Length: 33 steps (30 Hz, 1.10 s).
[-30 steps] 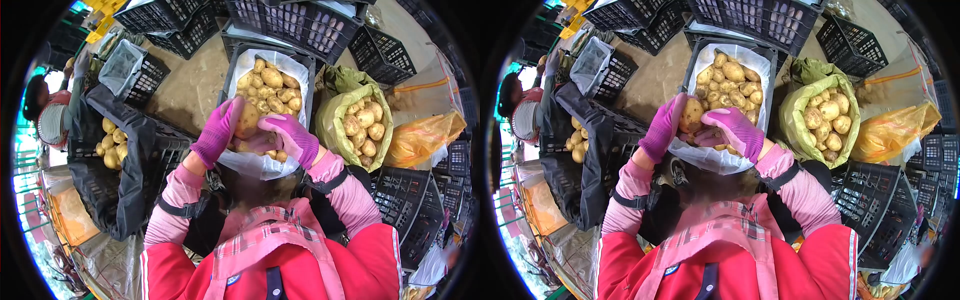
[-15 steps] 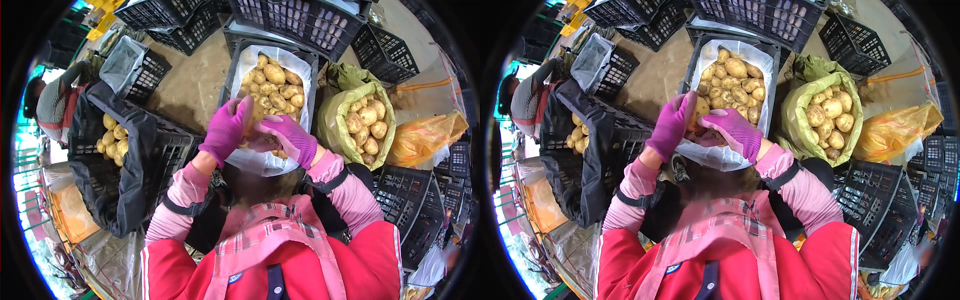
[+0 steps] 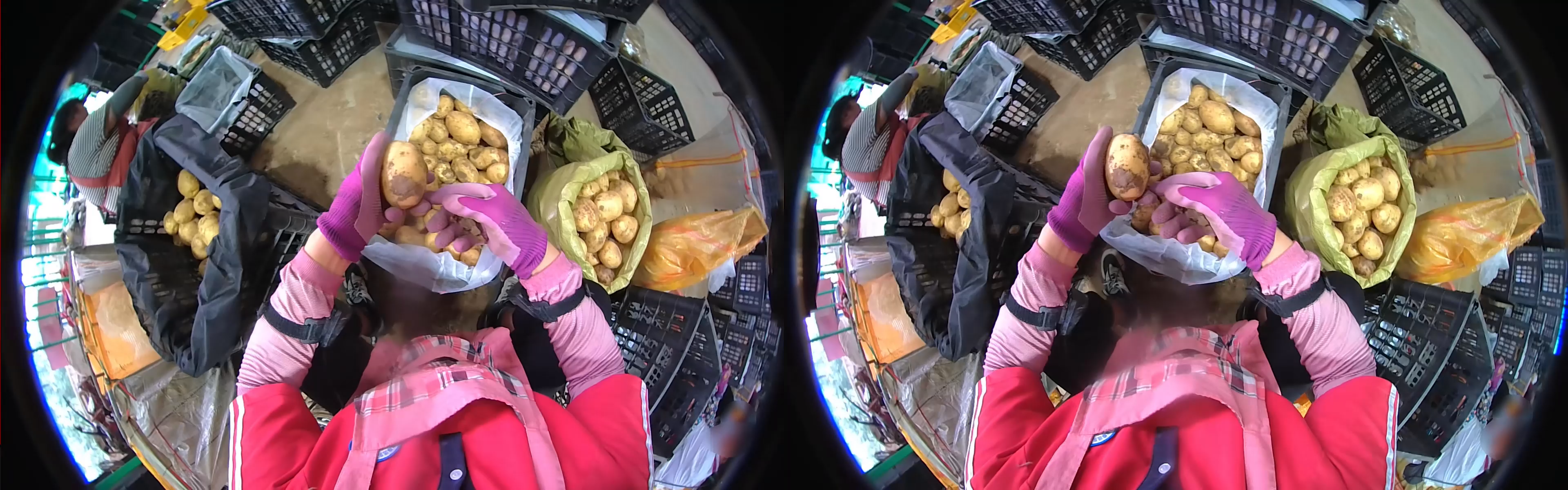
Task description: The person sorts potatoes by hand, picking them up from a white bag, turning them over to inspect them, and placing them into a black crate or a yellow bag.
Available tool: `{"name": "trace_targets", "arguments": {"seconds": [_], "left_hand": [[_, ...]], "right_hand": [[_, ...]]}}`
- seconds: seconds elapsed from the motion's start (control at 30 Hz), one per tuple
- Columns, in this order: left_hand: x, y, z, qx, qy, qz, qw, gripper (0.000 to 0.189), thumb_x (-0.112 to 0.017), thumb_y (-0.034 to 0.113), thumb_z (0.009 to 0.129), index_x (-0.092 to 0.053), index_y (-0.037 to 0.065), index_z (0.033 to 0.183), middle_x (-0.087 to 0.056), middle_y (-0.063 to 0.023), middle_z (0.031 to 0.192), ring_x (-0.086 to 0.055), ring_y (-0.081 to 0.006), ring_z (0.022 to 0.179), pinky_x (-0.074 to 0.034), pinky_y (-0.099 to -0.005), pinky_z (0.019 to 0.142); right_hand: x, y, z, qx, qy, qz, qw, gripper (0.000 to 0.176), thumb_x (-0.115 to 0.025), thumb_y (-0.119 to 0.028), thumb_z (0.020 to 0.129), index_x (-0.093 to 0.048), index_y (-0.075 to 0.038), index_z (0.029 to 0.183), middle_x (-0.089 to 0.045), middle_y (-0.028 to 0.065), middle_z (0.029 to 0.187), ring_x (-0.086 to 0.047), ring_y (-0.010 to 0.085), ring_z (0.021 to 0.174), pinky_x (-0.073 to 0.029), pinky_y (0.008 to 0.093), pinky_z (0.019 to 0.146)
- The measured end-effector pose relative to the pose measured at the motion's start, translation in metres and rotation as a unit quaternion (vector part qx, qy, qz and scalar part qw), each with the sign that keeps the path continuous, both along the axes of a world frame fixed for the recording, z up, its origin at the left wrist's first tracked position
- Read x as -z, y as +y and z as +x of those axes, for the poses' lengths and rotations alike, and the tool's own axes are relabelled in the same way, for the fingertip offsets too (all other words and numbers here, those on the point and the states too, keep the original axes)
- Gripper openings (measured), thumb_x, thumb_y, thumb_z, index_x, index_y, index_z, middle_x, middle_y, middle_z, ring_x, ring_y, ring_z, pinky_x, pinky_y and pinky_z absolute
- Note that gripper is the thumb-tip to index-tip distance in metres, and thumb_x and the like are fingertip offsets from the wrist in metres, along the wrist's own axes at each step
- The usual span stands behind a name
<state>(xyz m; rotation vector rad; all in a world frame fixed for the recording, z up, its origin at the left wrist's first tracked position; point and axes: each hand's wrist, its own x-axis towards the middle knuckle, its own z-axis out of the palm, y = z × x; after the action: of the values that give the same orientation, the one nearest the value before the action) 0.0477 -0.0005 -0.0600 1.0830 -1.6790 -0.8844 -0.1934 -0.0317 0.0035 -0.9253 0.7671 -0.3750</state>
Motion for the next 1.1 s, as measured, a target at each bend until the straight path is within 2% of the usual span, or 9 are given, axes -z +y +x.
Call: {"name": "trace_targets", "arguments": {"seconds": [0.1, 0.27, 0.37, 0.47, 0.63, 0.7, 0.9, 0.97, 1.1], "left_hand": [[0.002, 0.001, 0.0, 0.031, 0.043, -0.006, 0.999, 0.052, -0.05, 0.02, 0.104, -0.025, 0.009, 0.149, -0.061, -0.0214, 0.118, -0.066, -0.0261, 0.106, -0.056, -0.0353, 0.088], [-0.018, -0.006, -0.001, 0.04, 0.359, 0.361, 0.86, 0.049, -0.038, 0.043, 0.106, -0.042, 0.006, 0.137, -0.064, -0.0199, 0.107, -0.068, -0.0254, 0.085, -0.056, -0.028, 0.063], [-0.024, -0.007, -0.008, 0.088, 0.38, 0.406, 0.826, 0.059, -0.027, 0.056, 0.104, -0.052, 0.006, 0.124, -0.066, -0.0179, 0.098, -0.066, -0.0231, 0.068, -0.046, -0.0211, 0.045], [-0.051, -0.003, -0.029, 0.138, 0.359, 0.433, 0.815, 0.065, -0.025, 0.063, 0.102, -0.056, 0.009, 0.119, -0.066, -0.0139, 0.092, -0.064, -0.0195, 0.061, -0.043, -0.0199, 0.043], [-0.049, 0.002, -0.049, 0.056, 0.348, 0.503, 0.789, 0.068, -0.025, 0.069, 0.099, -0.056, 0.013, 0.123, -0.066, -0.0089, 0.094, -0.066, -0.0168, 0.067, -0.047, -0.0207, 0.052], [-0.024, 0.007, -0.051, -0.051, 0.25, 0.37, 0.893, 0.06, -0.043, 0.056, 0.1, -0.046, 0.01, 0.138, -0.064, -0.0088, 0.108, -0.067, -0.0156, 0.078, -0.05, -0.0204, 0.059], [-0.029, 0.017, -0.063, -0.081, -0.005, 0.081, 0.993, 0.059, -0.061, 0.028, 0.098, -0.035, 0.006, 0.146, -0.062, -0.0101, 0.117, -0.067, -0.0117, 0.078, -0.052, -0.0216, 0.06], [-0.069, 0.023, -0.066, -0.022, 0.119, 0.294, 0.948, 0.058, -0.061, 0.026, 0.098, -0.035, 0.005, 0.146, -0.062, -0.0099, 0.117, -0.066, -0.0098, 0.075, -0.052, -0.0207, 0.057], [-0.046, 0.015, -0.057, -0.03, 0.122, 0.27, 0.955, 0.053, -0.062, 0.022, 0.097, -0.042, 0.005, 0.143, -0.06, -0.0083, 0.121, -0.064, -0.0077, 0.081, -0.053, -0.0205, 0.06]], "right_hand": [[0.021, 0.002, -0.006, -0.134, 0.03, -0.122, 0.983, 0.036, -0.061, -0.032, 0.097, -0.067, -0.003, 0.117, -0.071, 0.0079, 0.097, -0.069, 0.0144, 0.08, -0.056, 0.0272, 0.071], [-0.014, 0.015, 0.002, -0.385, 0.166, -0.347, 0.839, 0.054, -0.069, -0.041, 0.087, -0.061, -0.005, 0.126, -0.068, 0.0213, 0.111, -0.068, 0.0268, 0.104, -0.051, 0.0338, 0.091], [0.008, -0.001, -0.004, -0.126, 0.25, -0.333, 0.9, 0.054, -0.063, -0.041, 0.093, -0.058, -0.003, 0.131, -0.066, 0.0222, 0.119, -0.064, 0.0261, 0.112, -0.049, 0.0334, 0.096], [0.012, -0.005, 0.005, 0.1, 0.017, -0.272, 0.957, 0.053, -0.059, -0.039, 0.098, -0.056, 0.001, 0.133, -0.064, 0.019, 0.122, -0.063, 0.0232, 0.114, -0.048, 0.0333, 0.096], [0.013, -0.01, 0.001, 0.024, 0.078, -0.2, 0.976, 0.051, -0.059, -0.035, 0.1, -0.052, -0.001, 0.138, -0.06, 0.0085, 0.127, -0.054, 0.0141, 0.118, -0.042, 0.0267, 0.101], [0.014, -0.015, 0.001, 0.059, 0.014, -0.207, 0.976, 0.049, -0.059, -0.034, 0.1, -0.053, -0.003, 0.137, -0.06, 0.0065, 0.126, -0.054, 0.0135, 0.117, -0.042, 0.0258, 0.1], [0.016, -0.012, 0.008, 0.107, 0.0, -0.217, 0.97, 0.044, -0.057, -0.032, 0.101, -0.055, -0.002, 0.134, -0.061, 0.0072, 0.125, -0.057, 0.0154, 0.116, -0.045, 0.0279, 0.098], [0.026, -0.012, 0.009, 0.108, 0.011, -0.267, 0.958, 0.043, -0.055, -0.034, 0.101, -0.058, -0.002, 0.131, -0.063, 0.0082, 0.122, -0.058, 0.0166, 0.114, -0.045, 0.0287, 0.097], [0.038, -0.015, 0.007, 0.072, 0.107, -0.265, 0.956, 0.042, -0.046, -0.033, 0.104, -0.058, 0.0, 0.127, -0.067, 0.0137, 0.113, -0.065, 0.0231, 0.107, -0.049, 0.0321, 0.093]]}}
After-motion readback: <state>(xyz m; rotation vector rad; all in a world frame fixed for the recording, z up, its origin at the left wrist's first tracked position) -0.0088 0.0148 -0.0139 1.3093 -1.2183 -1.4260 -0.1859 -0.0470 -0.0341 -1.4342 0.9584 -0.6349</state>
